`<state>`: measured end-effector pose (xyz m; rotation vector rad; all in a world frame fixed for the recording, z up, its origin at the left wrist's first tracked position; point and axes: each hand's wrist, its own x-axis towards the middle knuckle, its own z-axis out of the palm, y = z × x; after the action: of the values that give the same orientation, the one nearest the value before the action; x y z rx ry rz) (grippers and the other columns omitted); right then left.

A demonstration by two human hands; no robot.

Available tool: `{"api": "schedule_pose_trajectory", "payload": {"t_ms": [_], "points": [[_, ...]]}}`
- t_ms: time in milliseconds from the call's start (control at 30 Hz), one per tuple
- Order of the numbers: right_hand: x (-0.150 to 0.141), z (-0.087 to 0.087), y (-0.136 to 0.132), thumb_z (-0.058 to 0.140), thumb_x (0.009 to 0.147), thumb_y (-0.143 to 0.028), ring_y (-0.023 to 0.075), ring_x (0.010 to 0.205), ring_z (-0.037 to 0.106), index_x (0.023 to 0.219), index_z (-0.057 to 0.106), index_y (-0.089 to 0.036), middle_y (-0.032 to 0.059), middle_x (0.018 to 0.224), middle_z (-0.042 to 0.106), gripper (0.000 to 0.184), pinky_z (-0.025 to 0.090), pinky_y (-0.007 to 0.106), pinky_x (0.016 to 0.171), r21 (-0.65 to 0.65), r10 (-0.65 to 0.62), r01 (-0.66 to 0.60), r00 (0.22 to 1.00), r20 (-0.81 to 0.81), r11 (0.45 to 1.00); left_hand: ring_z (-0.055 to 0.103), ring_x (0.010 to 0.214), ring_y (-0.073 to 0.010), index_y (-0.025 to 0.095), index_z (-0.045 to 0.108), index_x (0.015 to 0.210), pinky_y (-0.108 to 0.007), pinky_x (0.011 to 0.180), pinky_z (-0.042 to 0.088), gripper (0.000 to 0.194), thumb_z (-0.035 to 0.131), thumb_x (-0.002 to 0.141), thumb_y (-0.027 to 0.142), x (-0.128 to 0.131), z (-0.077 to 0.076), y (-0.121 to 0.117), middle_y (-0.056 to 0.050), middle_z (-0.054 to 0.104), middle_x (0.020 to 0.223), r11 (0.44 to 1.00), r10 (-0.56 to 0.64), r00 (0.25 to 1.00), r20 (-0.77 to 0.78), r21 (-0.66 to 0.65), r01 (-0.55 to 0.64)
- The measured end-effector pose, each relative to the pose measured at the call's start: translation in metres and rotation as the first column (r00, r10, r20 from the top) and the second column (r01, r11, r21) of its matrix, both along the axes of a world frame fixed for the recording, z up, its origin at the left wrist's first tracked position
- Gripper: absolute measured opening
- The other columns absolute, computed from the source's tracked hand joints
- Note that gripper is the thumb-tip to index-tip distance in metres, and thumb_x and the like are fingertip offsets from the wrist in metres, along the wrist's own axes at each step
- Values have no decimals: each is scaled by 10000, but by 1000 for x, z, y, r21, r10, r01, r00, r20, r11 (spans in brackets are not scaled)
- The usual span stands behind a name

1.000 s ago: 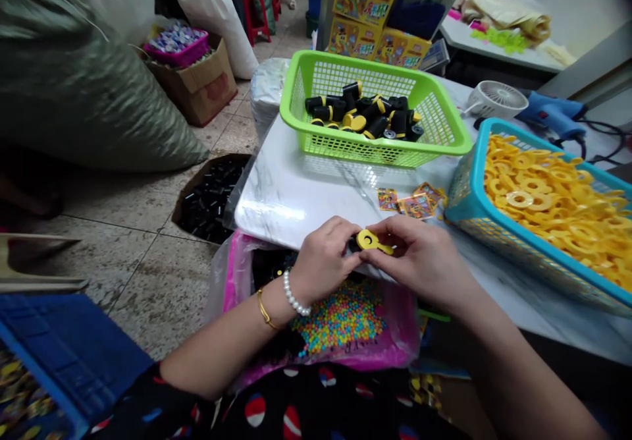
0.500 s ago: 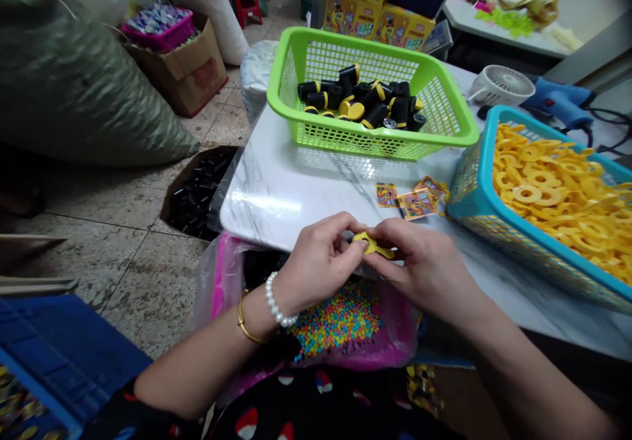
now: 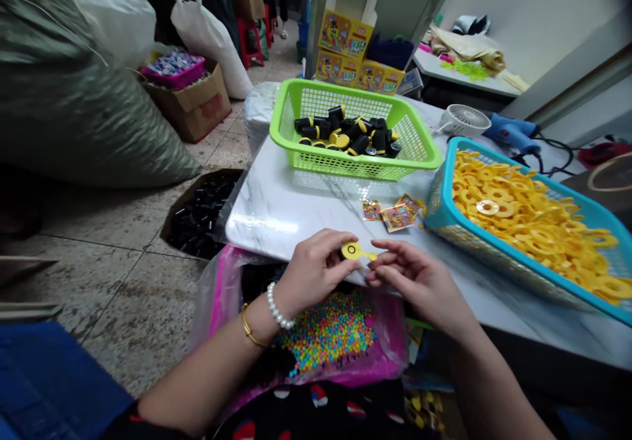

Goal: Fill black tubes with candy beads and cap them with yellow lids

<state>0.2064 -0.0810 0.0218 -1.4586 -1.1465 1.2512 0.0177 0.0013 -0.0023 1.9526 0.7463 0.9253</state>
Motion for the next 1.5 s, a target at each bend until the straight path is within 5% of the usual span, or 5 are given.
{"api": "schedule_pose_trajectory", "payload": {"t_ms": [300, 567, 900, 1133, 1500], "points": [[4, -2, 24, 694, 837, -252, 130, 653, 704, 978, 652, -146, 54, 773, 724, 181, 595, 241, 652, -25, 88, -96, 969, -232, 995, 585, 756, -128, 156, 677, 983, -257, 672, 491, 191, 686, 813, 241, 6, 8, 3, -43, 642, 875, 1000, -9, 998, -66, 26, 11], [23, 6, 53, 734, 786, -194, 136, 674, 689, 1222, 534, -195, 15, 843, 663, 480, 569, 248, 630, -69, 365, -400, 883, -296, 914, 594, 782, -135, 148, 691, 931, -259, 698, 507, 153, 661, 782, 162, 6, 9, 10, -48, 634, 881, 998, -67, 995, -73, -23, 65], [2, 11, 76, 768, 757, -321, 6, 370, 300, 940, 478, -184, -130, 487, 423, 369, 203, 119, 348, -347, 350, -393, 919, -182, 852, 593, 796, -145, 138, 649, 952, -271, 718, 512, 170, 635, 784, 114, 8, -3, 8, -55, 645, 906, 998, -46, 997, -56, 36, 48], [26, 5, 89, 786, 736, -350, 137, 617, 651, 1116, 416, -189, -24, 721, 646, 554, 513, 259, 576, -253, 552, -685, 711, -435, 683, 580, 726, -130, 161, 679, 908, -256, 660, 480, 126, 700, 785, 174, 6, -3, 6, -28, 630, 836, 999, -18, 997, -74, 44, 21], [0, 19, 68, 658, 851, -397, 54, 438, 440, 969, 446, -199, -95, 546, 497, 313, 319, 166, 409, -284, 494, -454, 865, 87, 845, 554, 693, -127, 146, 652, 839, -247, 626, 466, 89, 625, 758, 122, 5, -1, 8, -31, 623, 805, 998, -42, 996, -82, 42, 45]]}}
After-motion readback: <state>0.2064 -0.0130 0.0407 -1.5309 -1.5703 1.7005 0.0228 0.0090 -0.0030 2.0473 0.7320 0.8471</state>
